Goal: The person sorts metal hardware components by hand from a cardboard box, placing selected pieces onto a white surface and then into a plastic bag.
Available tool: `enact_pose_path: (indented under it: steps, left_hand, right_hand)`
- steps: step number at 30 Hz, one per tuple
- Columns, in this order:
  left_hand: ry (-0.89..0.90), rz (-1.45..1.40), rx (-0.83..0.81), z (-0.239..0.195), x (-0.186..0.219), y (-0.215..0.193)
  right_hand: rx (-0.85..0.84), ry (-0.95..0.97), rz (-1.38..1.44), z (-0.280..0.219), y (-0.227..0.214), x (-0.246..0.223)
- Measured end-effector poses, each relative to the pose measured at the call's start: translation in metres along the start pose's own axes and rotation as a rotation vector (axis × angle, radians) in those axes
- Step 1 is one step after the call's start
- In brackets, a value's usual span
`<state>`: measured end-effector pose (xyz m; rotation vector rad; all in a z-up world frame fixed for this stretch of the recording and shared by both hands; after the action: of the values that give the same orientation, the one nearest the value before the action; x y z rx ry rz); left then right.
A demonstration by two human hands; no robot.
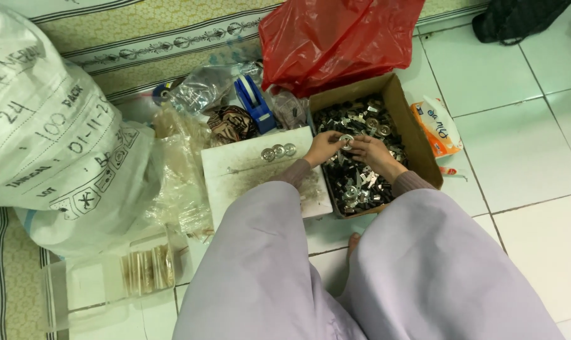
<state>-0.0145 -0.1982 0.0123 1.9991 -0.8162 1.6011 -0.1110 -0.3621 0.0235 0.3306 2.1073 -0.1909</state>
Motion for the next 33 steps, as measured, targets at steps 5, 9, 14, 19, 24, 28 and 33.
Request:
enact_pose_path:
  steps: [5,9,14,19,24,28,33]
  left_hand:
    - [-0.014,0.015,0.098,0.013,-0.038,-0.039]
    - [0.013,0.062,0.367,-0.028,-0.020,-0.084]
    - [0.274,0.800,0.403,-0.109,0.002,-0.131]
    - [0.365,1.336,0.133,-0.147,-0.036,-0.138]
    - [0.238,1.385,0.089,-0.163,-0.043,-0.131]
    - [0.188,1.377,0.122,-0.150,-0.054,-0.129]
    - [0.250,1.313,0.196,-0.141,-0.058,-0.122]
  right_hand:
    - [-0.034,-0.111,-0.220,-0.012,0.041,-0.032]
    - [-0.028,-0.267,-0.522,0.016,0.078,-0.019]
    - [-0.024,-0.332,-0.807,0.016,0.125,-0.016]
    - [-0.085,-0.394,-1.011,0.002,0.159,-0.011]
    - [0.008,-0.497,-1.242,-0.017,0.172,-0.022]
    - [0.052,-0.585,-1.369,0.004,0.170,-0.006]
    - [0.111,-0.691,-1.395,0.001,0.162,-0.002]
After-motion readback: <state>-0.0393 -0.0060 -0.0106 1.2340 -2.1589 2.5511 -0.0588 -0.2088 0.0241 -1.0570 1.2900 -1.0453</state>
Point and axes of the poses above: each hand's wrist, its own z-axis towards the middle knuckle, its own y-axis out of the palm, x = y × z, the point moved 1 cm from there along z, towards the middle knuckle, and after that the axes turned 6 degrees about -z, right-handed, at the moved point
